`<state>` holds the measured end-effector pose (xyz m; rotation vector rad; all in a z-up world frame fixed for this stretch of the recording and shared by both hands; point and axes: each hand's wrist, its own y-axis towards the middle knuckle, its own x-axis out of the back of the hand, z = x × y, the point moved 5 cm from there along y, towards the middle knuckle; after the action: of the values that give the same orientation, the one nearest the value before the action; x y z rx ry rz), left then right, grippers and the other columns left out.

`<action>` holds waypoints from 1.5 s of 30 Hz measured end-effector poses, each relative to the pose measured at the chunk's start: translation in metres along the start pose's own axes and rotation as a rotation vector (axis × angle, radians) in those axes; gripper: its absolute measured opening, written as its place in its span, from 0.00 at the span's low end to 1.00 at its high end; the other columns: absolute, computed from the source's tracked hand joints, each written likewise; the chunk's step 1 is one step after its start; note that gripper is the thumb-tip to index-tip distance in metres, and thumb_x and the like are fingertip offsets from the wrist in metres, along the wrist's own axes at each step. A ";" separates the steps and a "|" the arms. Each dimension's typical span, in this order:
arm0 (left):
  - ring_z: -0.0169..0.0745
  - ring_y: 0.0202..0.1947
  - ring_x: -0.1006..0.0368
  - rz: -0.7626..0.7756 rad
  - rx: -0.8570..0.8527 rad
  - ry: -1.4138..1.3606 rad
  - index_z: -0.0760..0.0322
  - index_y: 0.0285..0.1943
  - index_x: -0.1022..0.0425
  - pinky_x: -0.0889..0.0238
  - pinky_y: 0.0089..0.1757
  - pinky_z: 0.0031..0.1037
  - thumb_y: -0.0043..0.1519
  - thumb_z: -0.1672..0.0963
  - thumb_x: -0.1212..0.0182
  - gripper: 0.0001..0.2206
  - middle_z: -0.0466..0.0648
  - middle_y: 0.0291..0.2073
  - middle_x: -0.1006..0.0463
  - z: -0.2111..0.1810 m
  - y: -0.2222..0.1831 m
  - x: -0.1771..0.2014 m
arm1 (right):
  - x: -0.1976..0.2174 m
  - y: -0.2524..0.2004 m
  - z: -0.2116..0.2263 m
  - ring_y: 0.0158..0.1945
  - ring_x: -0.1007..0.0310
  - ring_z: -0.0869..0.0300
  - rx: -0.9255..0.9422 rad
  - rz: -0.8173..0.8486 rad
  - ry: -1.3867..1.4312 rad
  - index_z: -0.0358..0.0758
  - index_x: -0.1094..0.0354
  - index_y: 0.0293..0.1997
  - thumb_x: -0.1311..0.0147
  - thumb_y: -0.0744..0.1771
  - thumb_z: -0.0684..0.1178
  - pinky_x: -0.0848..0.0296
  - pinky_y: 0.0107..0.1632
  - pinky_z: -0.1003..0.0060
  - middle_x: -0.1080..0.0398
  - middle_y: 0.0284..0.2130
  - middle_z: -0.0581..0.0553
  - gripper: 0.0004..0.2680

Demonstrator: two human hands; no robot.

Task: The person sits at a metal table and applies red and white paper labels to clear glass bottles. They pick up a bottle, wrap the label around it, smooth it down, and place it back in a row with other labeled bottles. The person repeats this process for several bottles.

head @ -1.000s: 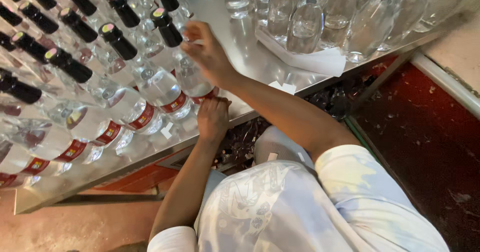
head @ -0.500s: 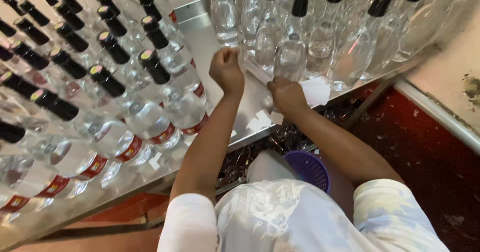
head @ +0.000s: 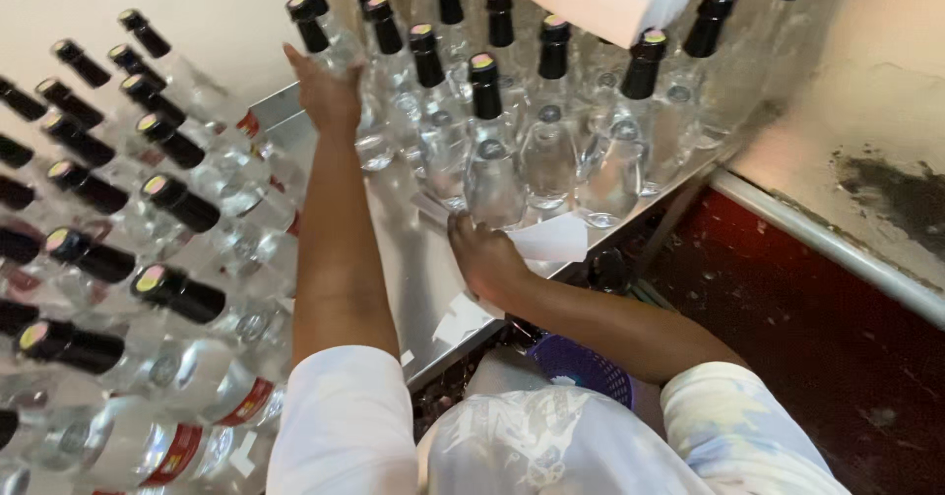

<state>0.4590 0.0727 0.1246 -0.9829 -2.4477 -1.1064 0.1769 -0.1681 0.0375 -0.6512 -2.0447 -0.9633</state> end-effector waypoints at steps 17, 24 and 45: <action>0.63 0.42 0.24 0.160 0.113 0.002 0.67 0.56 0.44 0.36 0.36 0.53 0.65 0.54 0.42 0.18 0.56 0.55 0.33 -0.067 -0.133 0.149 | -0.021 -0.007 0.003 0.22 0.41 0.70 -0.166 0.186 -0.203 0.49 0.31 0.28 0.55 0.74 0.58 0.51 0.19 0.74 0.22 0.40 0.43 0.15; 0.69 0.39 0.24 0.136 -0.004 0.027 0.69 0.56 0.44 0.35 0.34 0.54 0.64 0.52 0.36 0.22 0.58 0.51 0.31 -0.069 -0.184 0.196 | -0.040 -0.024 -0.044 0.37 0.29 0.59 -0.175 0.288 -0.075 0.46 0.25 0.32 0.46 0.66 0.43 0.33 0.32 0.66 0.25 0.36 0.48 0.05; 0.54 0.55 0.27 -0.106 -0.278 -0.200 0.59 0.72 0.48 0.26 0.49 0.41 0.66 0.42 0.40 0.33 0.49 0.53 0.35 -0.083 -0.267 0.211 | -0.045 -0.039 -0.053 0.34 0.26 0.52 -0.049 -0.416 0.296 0.47 0.31 0.36 0.46 0.70 0.50 0.31 0.41 0.55 0.30 0.25 0.47 0.05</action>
<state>0.1206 -0.0168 0.1370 -1.1022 -2.5754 -1.4809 0.1975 -0.2384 0.0070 -0.0909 -1.9268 -1.2654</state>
